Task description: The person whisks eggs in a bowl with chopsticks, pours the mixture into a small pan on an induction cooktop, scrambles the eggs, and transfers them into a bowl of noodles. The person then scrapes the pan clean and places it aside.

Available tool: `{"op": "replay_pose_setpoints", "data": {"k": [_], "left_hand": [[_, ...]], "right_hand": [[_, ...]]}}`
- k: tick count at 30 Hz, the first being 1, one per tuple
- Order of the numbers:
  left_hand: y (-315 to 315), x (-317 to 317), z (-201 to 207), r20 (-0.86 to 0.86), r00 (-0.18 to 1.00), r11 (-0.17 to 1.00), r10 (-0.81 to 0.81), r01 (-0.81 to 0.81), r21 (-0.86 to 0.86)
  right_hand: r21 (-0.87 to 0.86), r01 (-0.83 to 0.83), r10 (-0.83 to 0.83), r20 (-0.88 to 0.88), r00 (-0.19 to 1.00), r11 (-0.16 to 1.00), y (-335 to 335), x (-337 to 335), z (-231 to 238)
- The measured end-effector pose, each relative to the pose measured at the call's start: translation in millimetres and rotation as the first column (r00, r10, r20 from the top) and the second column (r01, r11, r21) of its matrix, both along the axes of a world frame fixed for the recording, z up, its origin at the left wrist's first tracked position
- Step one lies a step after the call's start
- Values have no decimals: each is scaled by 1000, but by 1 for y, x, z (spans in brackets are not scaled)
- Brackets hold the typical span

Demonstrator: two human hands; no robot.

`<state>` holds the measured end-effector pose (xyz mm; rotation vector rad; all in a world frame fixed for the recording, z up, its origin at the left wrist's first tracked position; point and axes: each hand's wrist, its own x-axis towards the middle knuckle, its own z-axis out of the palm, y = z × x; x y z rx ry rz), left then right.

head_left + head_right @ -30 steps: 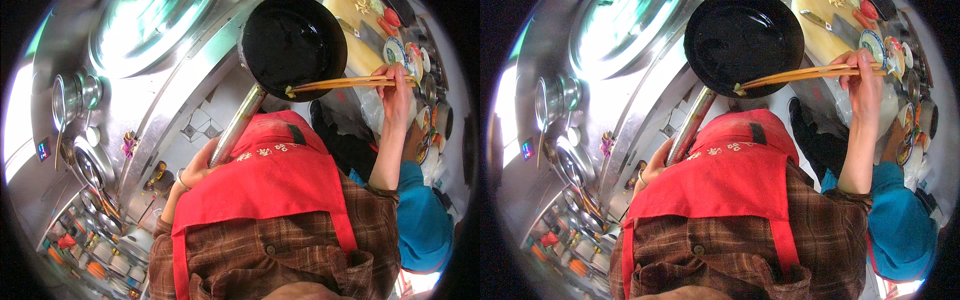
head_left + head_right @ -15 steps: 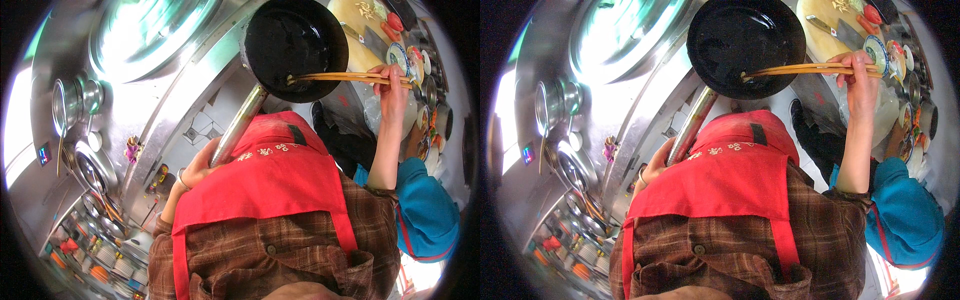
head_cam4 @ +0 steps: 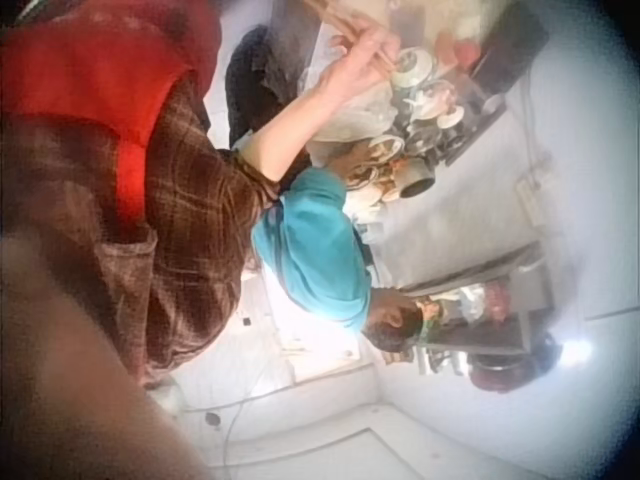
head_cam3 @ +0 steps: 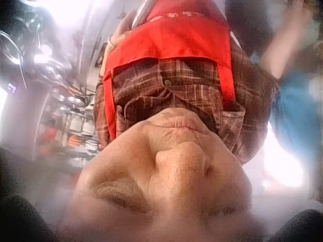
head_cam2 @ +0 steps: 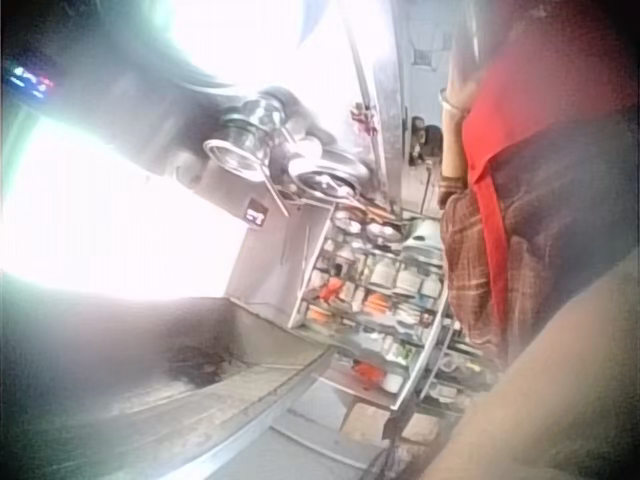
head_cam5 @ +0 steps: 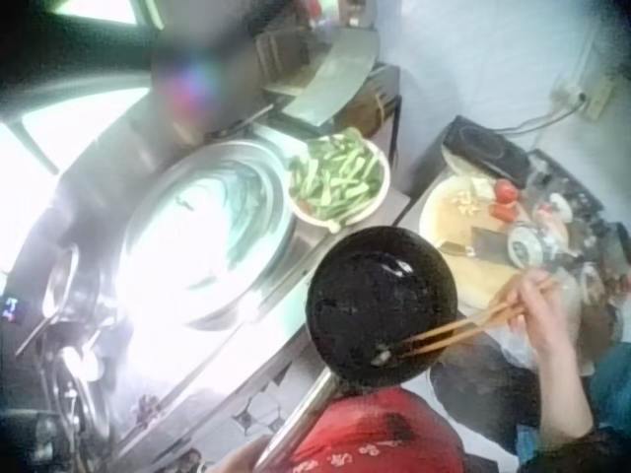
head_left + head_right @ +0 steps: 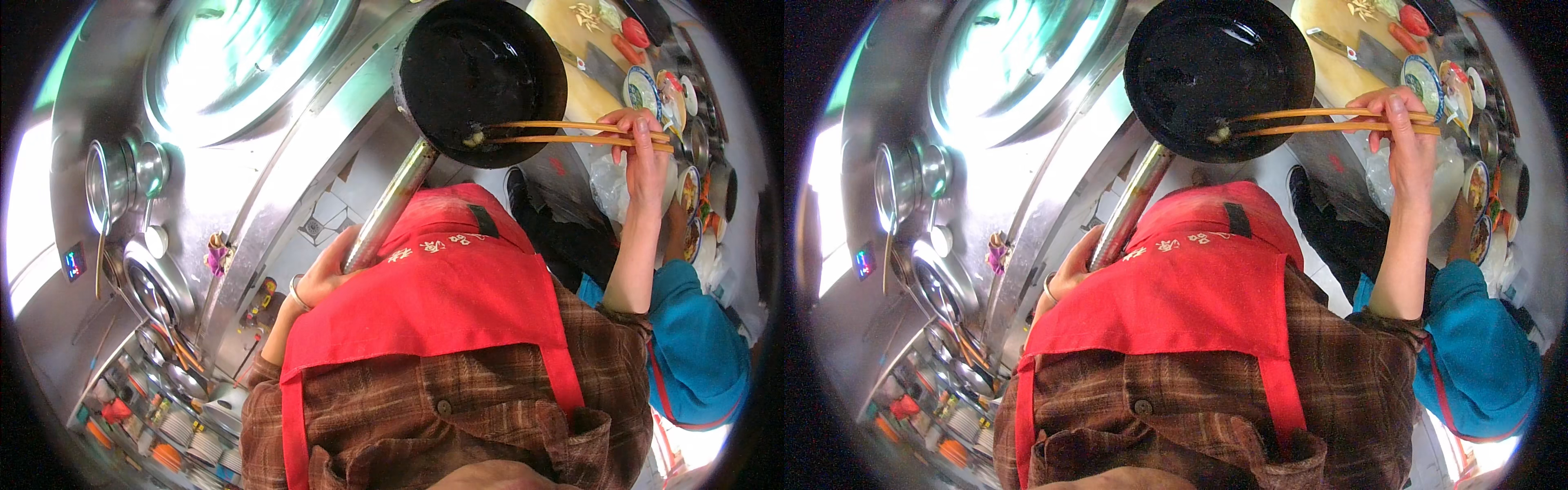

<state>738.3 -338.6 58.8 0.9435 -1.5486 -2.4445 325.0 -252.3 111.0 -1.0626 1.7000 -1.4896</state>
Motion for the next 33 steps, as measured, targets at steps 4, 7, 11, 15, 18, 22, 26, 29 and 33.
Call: {"op": "replay_pose_setpoints", "data": {"k": [4,7,11,15,18,22,26,29,33], "left_hand": [[0,-6,5,22,1000,1000,-6,6,15],[1,-8,0,1,1000,1000,-14,14,16],[3,-11,-1,-1,1000,1000,-11,11,9],[3,-9,-9,-6,997,997,-72,72,21],[6,-12,-6,-10,998,998,-55,55,10],[7,-19,-2,6,999,999,-49,50,-14],[9,-19,-4,-9,999,999,-40,40,-2],[10,-22,-2,-21,999,999,-34,34,-13],[12,-26,-4,22,999,999,-44,44,6]], "right_hand": [[22,-28,28,13,1000,999,-1,-2,1],[39,-30,28,42,999,999,-4,2,0],[24,-58,56,71,996,998,-4,2,-9],[-5,-47,47,120,992,999,-2,2,-13],[-8,-24,25,157,987,1000,0,0,-15],[-18,26,-22,212,977,999,1,-9,-16],[-22,65,-58,236,970,998,5,-20,-15],[-36,61,-51,217,975,998,6,-25,-12],[-9,30,-29,120,992,1000,8,-23,-5]]}}
